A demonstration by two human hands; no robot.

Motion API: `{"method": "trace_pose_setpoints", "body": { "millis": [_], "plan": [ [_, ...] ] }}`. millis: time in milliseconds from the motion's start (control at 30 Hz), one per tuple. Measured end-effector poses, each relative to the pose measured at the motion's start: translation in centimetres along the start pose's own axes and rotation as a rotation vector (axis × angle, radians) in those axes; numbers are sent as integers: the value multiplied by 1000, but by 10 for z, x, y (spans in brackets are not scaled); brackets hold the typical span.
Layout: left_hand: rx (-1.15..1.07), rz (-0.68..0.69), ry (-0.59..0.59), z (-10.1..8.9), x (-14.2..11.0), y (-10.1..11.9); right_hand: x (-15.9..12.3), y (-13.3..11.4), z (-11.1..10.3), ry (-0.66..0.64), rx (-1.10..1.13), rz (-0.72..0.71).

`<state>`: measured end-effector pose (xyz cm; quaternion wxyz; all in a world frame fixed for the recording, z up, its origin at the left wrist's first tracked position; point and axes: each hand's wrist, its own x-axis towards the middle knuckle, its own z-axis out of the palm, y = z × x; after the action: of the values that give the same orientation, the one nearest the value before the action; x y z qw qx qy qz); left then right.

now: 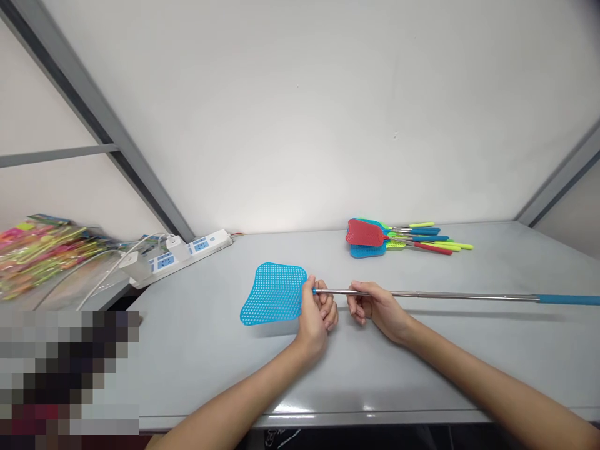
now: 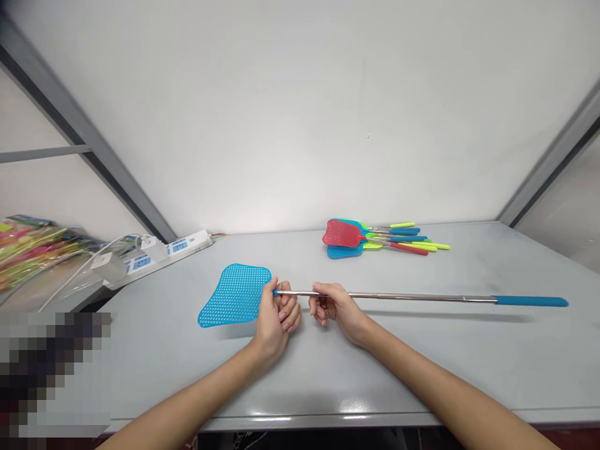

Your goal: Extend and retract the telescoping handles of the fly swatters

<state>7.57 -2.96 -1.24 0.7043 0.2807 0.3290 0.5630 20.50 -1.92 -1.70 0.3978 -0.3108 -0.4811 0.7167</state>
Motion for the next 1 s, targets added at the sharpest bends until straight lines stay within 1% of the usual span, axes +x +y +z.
{"method": "trace_pose_setpoints", "body": {
  "millis": [167,433,700,867,1000],
  "plan": [
    [-12,-27,28,0,1,0,0,-1,0,-6,-13,-5],
    [9,2,5,1,0,0,1,-2,0,-7,-18,-15],
    [10,3,10,1,-1,1,0,-2,0,0,-21,-24],
    [39,16,11,2,0,0,0,-3,1,12,-22,-23],
    [107,22,31,2,1,-2,0,-1,-1,38,20,-23]
  ]
}}
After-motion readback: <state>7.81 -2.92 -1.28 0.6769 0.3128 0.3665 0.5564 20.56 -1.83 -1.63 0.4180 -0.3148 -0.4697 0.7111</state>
